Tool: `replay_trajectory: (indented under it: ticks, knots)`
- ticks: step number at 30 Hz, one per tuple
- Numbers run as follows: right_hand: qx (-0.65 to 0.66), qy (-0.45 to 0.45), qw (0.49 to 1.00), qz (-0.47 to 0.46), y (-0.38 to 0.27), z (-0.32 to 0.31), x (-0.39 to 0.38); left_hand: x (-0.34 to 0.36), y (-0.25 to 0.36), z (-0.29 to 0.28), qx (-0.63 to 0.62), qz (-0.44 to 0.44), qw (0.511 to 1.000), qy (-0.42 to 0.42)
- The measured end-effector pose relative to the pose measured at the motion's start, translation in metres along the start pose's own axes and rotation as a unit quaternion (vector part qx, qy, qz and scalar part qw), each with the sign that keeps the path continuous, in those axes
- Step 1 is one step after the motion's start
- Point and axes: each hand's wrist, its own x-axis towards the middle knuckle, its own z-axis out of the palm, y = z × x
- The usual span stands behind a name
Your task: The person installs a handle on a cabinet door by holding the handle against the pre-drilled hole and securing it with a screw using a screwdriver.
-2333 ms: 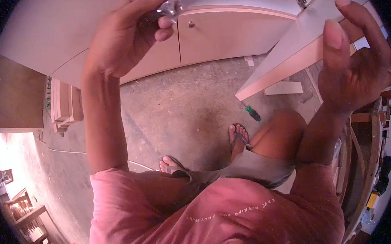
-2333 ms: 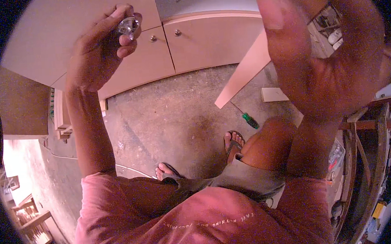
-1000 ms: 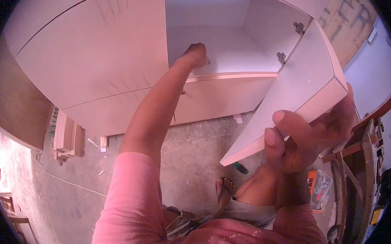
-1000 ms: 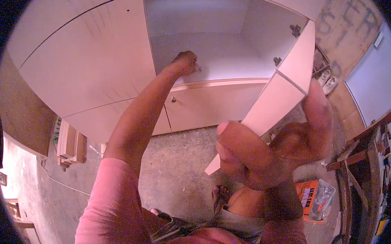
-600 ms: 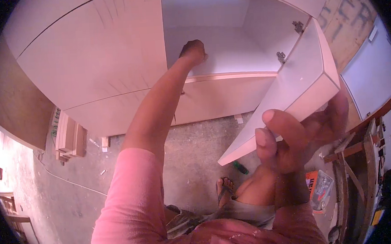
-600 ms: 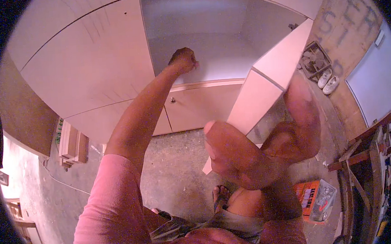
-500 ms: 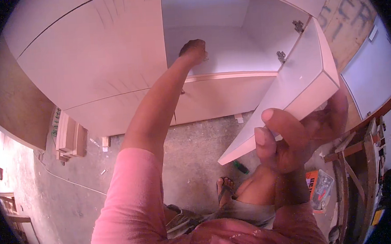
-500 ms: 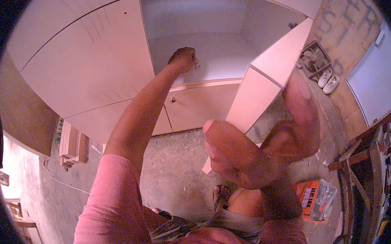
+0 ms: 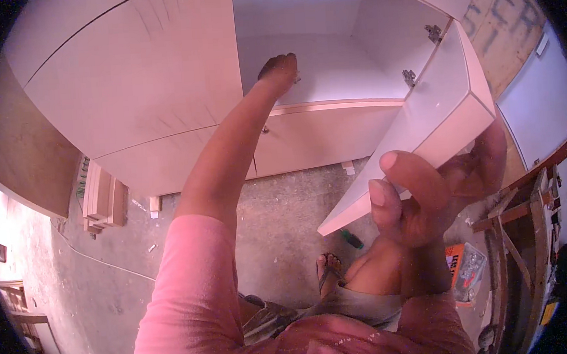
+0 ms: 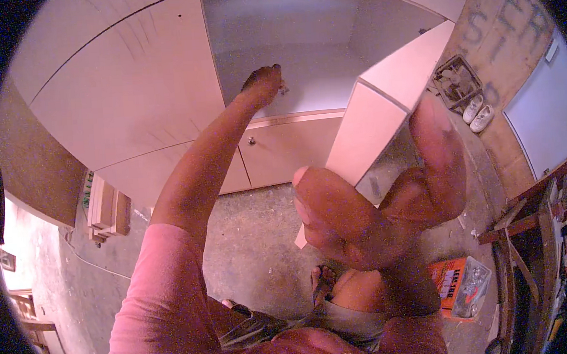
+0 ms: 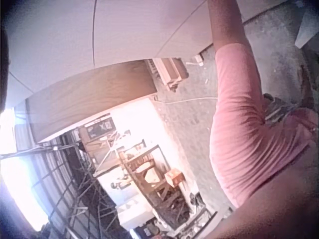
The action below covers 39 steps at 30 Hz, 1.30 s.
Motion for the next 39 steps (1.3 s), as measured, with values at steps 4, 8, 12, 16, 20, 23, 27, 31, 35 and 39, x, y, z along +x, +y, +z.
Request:
replay_trajectory:
  ticks: [4,8,12,16,20,23,27,31,35,39]
  knots:
    - [-0.008,-0.014,1.000,-0.020,0.004,-0.004,0.000,0.004,0.001,-0.002,0.015,-0.041,0.998,-0.052]
    - [-0.058,0.007,0.998,-0.031,0.006,-0.006,-0.002,0.007,-0.001,-0.005,0.036,-0.011,0.998,-0.042]
    - [-0.053,-0.009,0.998,-0.023,0.004,-0.006,-0.003,0.001,0.003,-0.010,0.032,-0.026,0.998,-0.043]
    - [-0.020,-0.027,0.999,-0.014,0.002,-0.005,-0.001,-0.005,0.013,-0.020,0.010,-0.058,0.998,-0.026]
    - [-0.018,-0.017,1.000,-0.002,0.000,-0.004,-0.002,-0.007,0.015,-0.026,0.032,-0.048,0.995,-0.078]
    - [-0.008,-0.022,1.000,0.003,0.000,-0.005,-0.002,-0.006,0.013,-0.026,0.070,-0.046,0.995,-0.054]
    - [-0.026,-0.031,0.999,-0.003,0.002,-0.006,-0.001,-0.020,0.024,-0.032,0.091,0.006,0.995,0.029]
    - [-0.018,-0.021,1.000,-0.014,0.001,-0.006,-0.001,-0.094,0.045,-0.053,0.111,0.065,0.989,-0.078]
    - [-0.022,-0.029,0.999,-0.010,0.003,-0.006,0.000,-0.204,0.038,-0.080,0.220,0.131,0.933,-0.254]
    - [-0.037,-0.034,0.999,-0.020,0.001,-0.008,0.005,-0.190,0.033,-0.084,0.053,0.071,0.962,-0.259]
